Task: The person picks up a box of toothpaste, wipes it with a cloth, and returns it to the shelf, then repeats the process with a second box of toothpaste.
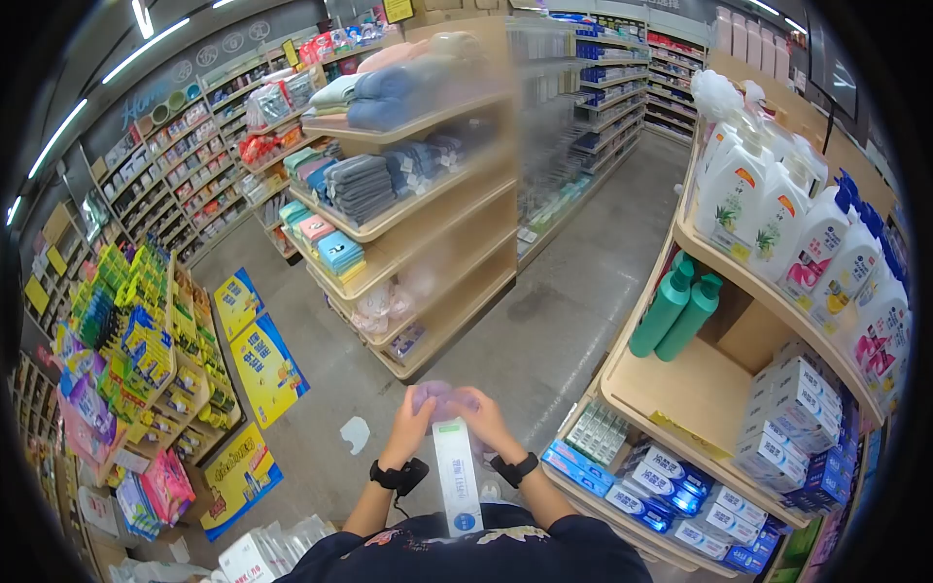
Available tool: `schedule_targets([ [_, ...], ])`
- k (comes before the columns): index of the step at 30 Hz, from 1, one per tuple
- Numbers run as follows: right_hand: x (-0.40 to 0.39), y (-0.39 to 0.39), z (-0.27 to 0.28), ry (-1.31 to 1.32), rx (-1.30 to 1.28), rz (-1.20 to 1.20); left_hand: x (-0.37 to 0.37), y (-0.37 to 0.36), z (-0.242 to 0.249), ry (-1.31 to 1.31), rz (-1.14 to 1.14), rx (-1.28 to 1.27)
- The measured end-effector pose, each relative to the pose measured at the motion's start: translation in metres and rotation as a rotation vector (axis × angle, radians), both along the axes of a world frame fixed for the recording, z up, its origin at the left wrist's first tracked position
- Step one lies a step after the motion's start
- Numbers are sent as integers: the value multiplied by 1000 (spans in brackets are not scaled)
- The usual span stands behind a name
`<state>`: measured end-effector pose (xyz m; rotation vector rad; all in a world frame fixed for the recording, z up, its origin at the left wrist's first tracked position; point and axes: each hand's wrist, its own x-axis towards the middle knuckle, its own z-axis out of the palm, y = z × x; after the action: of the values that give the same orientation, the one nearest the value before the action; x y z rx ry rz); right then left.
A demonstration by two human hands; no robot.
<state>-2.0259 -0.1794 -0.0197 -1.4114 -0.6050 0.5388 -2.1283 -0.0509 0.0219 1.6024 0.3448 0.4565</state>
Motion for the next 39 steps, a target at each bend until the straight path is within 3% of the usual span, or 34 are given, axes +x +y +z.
schedule_targets([
  [8, 68, 26, 26, -31, -152, -74, 74, 28, 23, 38, 21, 79],
  [16, 128, 58, 17, -27, -111, -195, 152, 72, 8, 3, -89, 89],
  [23, 201, 128, -5, -49, -155, -307, 239, 152, -26, -13, -142, 131],
  [26, 233, 167, -8, -66, -115, -351, 267, 191, -2, 117, -186, 98],
  [30, 265, 214, 10, -72, -130, -369, 304, 242, 10, 75, -252, 125],
  [35, 296, 255, 10, 13, -86, -369, 353, 287, -30, 138, -276, 86],
  [37, 312, 260, -3, -1, -103, -410, 369, 293, -20, 175, -271, 107],
  [39, 327, 259, -10, -10, -120, -454, 386, 291, -7, 37, -338, 73],
])
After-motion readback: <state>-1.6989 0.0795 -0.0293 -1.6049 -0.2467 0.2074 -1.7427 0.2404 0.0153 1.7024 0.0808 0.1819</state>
